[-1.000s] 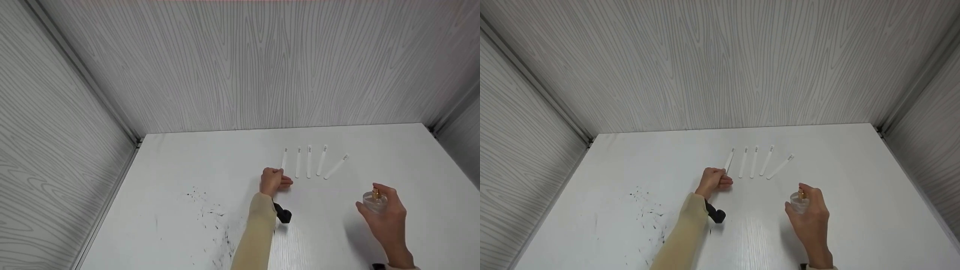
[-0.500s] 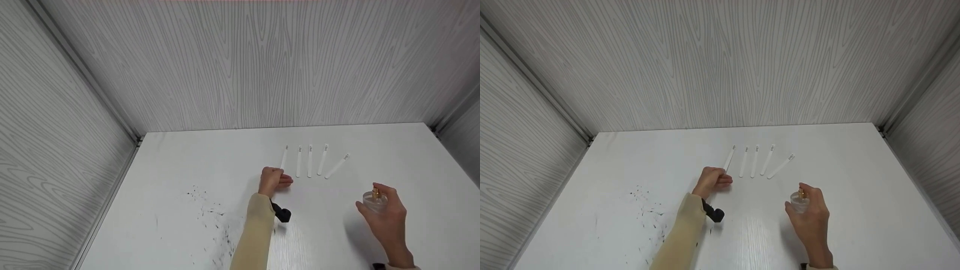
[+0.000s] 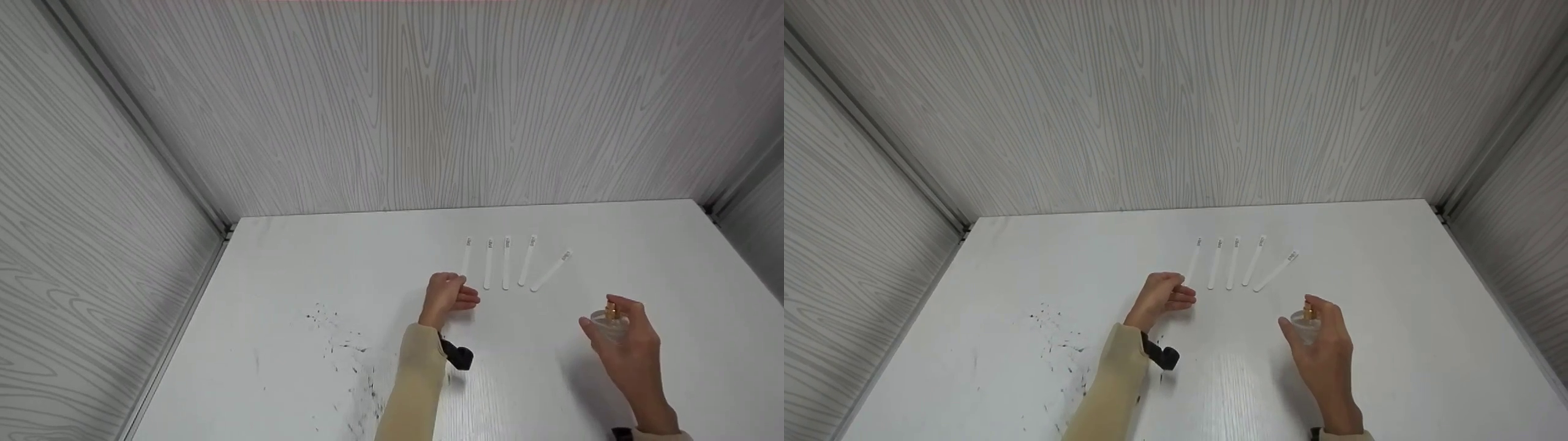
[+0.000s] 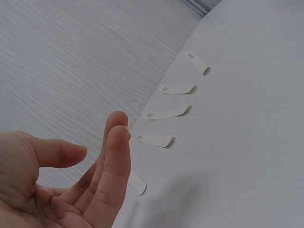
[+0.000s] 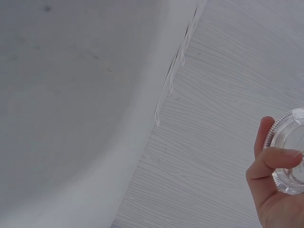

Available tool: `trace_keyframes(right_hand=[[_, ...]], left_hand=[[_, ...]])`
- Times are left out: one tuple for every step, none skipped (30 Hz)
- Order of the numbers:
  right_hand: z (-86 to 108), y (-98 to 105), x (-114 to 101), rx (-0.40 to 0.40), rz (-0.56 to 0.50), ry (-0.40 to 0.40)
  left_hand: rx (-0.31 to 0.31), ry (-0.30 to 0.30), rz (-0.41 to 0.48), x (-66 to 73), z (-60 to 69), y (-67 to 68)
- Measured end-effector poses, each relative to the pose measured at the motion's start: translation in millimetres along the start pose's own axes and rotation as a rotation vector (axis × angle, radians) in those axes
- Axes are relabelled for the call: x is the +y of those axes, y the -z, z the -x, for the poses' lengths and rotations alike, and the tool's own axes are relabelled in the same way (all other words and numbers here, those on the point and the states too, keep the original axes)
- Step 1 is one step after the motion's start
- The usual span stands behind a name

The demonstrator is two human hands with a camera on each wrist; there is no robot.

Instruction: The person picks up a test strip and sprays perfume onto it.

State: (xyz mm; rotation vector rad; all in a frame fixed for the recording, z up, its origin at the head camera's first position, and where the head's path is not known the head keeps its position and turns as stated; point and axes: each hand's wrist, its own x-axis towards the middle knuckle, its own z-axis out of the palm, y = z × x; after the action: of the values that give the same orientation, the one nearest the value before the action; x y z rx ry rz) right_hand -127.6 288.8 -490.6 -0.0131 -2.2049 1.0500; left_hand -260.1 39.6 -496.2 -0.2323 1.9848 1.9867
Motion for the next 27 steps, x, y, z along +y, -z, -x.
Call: trace_keyframes(right_hand=[[0.0,-0.1,0.6,-0.016,0.007,-0.006],[0.1,-0.1,1.2,-0.035,0.017,-0.018],[0.2,0.1,1.6,-0.061,0.023,-0.033],[0.2,0.8,2.0,-0.095,0.014,-0.046],[0.3,1.6,2.5,-0.137,0.003,-0.066],[0.3,2.4,3.0,-0.179,-0.015,-0.086],[0.4,3.2,3.5,-0.224,-0.034,-0.107],[0.3,3.9,4.4,-0.269,-0.049,-0.126],[0.1,4.4,5.2,-0.313,-0.064,-0.142],[-0.1,4.8,6.0,-0.355,-0.081,-0.156],[-0.4,4.9,6.9,-0.389,-0.084,-0.169],[-0.7,4.8,7.6,-0.413,-0.086,-0.179],[-1.4,5.0,8.2,-0.431,-0.084,-0.184],[-2.1,5.2,8.8,-0.442,-0.085,-0.186],[-3.2,5.1,9.1,-0.445,-0.08,-0.183],[-4.3,4.7,9.6,-0.441,-0.076,-0.179],[-5.4,4.3,10.0,-0.43,-0.065,-0.171],[-6.7,3.5,10.6,-0.417,-0.051,-0.162],[-7.9,2.8,11.0,-0.401,-0.038,-0.152],[-9.1,1.8,11.9,-0.388,-0.024,-0.145],[-10.1,0.8,12.7,-0.378,-0.002,-0.141],[-10.7,0.1,13.5,-0.373,0.013,-0.141],[-11.1,-0.4,14.3,-0.373,0.03,-0.146],[-11.3,-1.1,15.2,-0.376,0.047,-0.153],[-11.3,-1.7,15.9,-0.382,0.063,-0.165],[-11.4,-2.2,16.8,-0.392,0.079,-0.175],[-11.5,-2.5,17.2,-0.401,0.09,-0.187]], left_hand=[[-0.004,-0.007,-0.013,0.4,1.7,0.4],[-0.008,-0.014,-0.028,0.9,3.5,1.0],[-0.012,-0.021,-0.043,1.4,5.3,1.7],[-0.015,-0.03,-0.062,1.8,7.0,2.5],[-0.016,-0.034,-0.078,2.3,8.7,3.4],[-0.018,-0.04,-0.092,2.9,10.0,4.4],[-0.021,-0.046,-0.11,3.4,11.1,5.5],[-0.025,-0.049,-0.126,3.9,12.5,6.8],[-0.028,-0.053,-0.14,4.2,13.8,8.2],[-0.033,-0.056,-0.156,4.2,15.0,9.6],[-0.04,-0.06,-0.169,4.3,16.1,11.1],[-0.049,-0.067,-0.185,4.2,17.4,12.7],[-0.059,-0.075,-0.201,4.0,18.6,14.1],[-0.07,-0.085,-0.214,3.9,20.1,15.7],[-0.082,-0.096,-0.225,3.6,21.5,17.4],[-0.091,-0.106,-0.236,3.1,22.9,19.2],[-0.098,-0.114,-0.242,2.5,24.5,21.0],[-0.103,-0.119,-0.247,1.7,26.0,22.9],[-0.106,-0.123,-0.25,0.5,27.5,24.8],[-0.109,-0.127,-0.252,-0.9,29.1,26.6],[-0.11,-0.13,-0.254,-2.5,30.3,28.2],[-0.111,-0.131,-0.259,-4.4,31.7,29.6],[-0.112,-0.133,-0.265,-6.4,33.0,30.9],[-0.115,-0.136,-0.273,-8.3,34.3,32.1],[-0.117,-0.141,-0.281,-10.2,35.5,33.0],[-0.118,-0.145,-0.286,-11.8,36.5,33.8],[-0.119,-0.149,-0.291,-12.9,37.7,34.7]])
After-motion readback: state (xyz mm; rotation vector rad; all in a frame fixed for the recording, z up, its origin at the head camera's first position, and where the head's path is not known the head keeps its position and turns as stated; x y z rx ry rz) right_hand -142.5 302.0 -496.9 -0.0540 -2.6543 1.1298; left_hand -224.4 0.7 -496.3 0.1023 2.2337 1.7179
